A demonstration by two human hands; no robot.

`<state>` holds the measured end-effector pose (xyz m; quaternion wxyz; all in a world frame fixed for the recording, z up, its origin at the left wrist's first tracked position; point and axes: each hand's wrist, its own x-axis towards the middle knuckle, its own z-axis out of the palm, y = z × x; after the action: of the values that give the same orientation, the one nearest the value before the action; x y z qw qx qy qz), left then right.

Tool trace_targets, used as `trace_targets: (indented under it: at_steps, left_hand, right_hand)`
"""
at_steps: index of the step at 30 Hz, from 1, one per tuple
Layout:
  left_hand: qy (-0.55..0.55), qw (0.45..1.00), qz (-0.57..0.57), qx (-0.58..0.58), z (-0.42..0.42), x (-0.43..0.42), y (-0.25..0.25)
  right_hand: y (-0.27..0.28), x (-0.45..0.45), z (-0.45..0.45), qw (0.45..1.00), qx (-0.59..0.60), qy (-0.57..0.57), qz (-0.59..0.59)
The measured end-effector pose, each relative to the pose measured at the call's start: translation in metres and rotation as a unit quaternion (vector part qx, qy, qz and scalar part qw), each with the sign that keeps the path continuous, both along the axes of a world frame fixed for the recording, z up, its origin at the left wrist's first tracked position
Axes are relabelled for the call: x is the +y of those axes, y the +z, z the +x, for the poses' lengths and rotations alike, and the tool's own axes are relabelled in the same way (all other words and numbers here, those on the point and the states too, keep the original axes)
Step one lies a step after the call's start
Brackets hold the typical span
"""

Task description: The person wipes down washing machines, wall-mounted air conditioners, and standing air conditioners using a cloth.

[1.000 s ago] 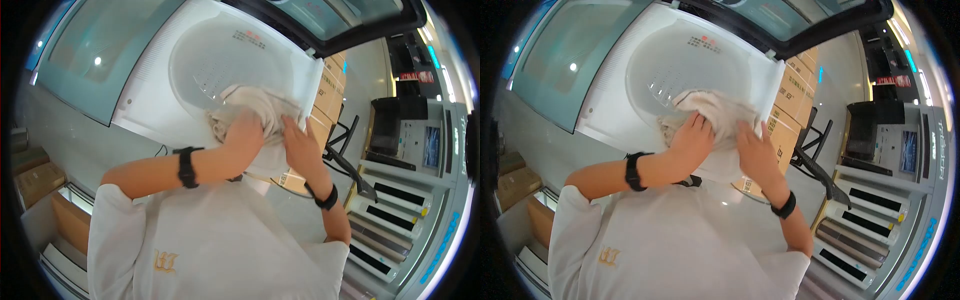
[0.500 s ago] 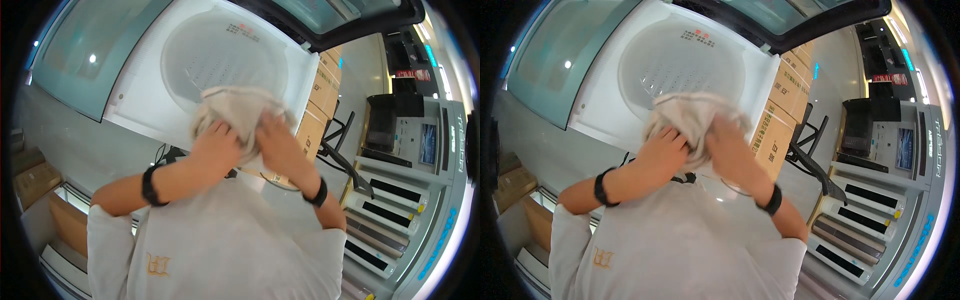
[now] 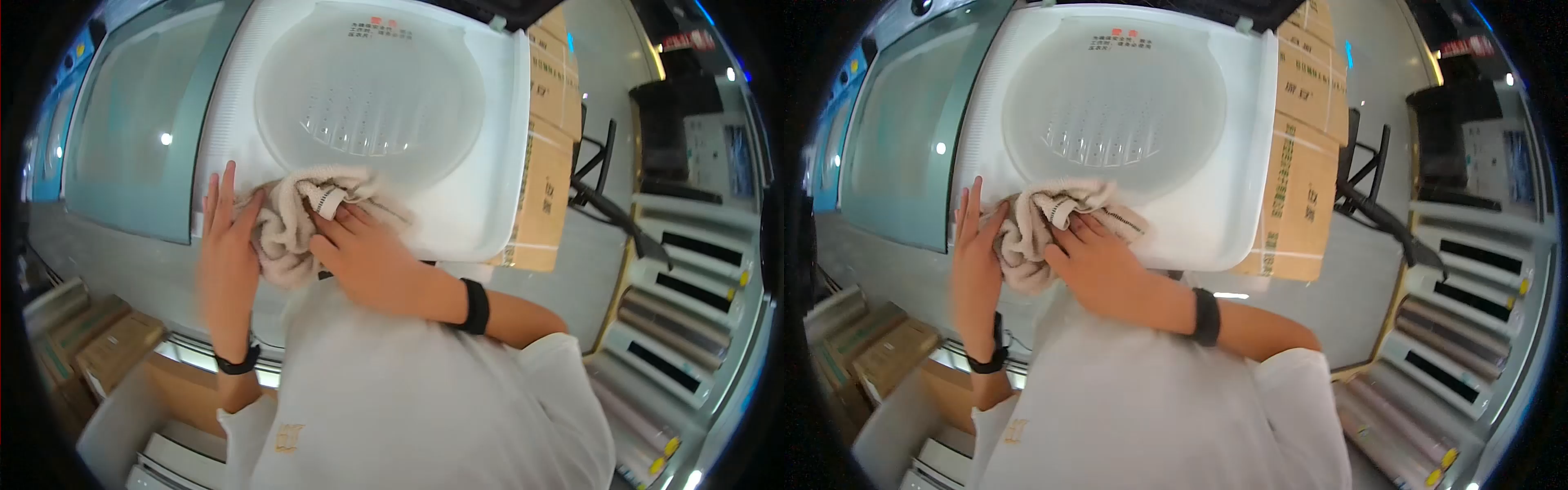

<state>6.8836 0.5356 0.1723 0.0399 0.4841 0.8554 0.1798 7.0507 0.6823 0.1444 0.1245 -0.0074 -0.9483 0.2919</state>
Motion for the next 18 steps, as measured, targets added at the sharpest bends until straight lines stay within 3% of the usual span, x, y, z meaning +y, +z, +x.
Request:
trace_targets:
  at_steps: [1,4,8,11,14,18]
  left_hand:
    - [0.020,1.000,0.004,-0.004,0.002,0.006,-0.001]
    - [-0.061,0.997,0.031,0.027,0.022,0.006,-0.018]
    - [-0.149,0.982,0.109,-0.036,0.035,0.003,-0.029]
    - [-0.200,0.957,0.181,-0.104,0.045,0.014,-0.036]
    - [-0.267,0.952,0.141,-0.036,0.073,0.041,-0.031]
    - [-0.354,0.927,0.122,-0.014,0.108,0.072,-0.036]
  right_hand:
    - [-0.003,0.003,0.002,1.000,0.000,-0.002,-0.007]
    - [-0.011,0.005,0.020,0.999,0.006,-0.026,-0.035]
    - [0.012,0.018,0.061,0.993,-0.077,-0.063,-0.067]
    - [0.022,0.024,0.095,0.983,-0.091,-0.156,-0.045]
    - [0.024,0.025,0.124,0.948,-0.115,-0.292,0.044]
    - [0.015,0.026,0.156,0.918,-0.103,-0.376,0.075]
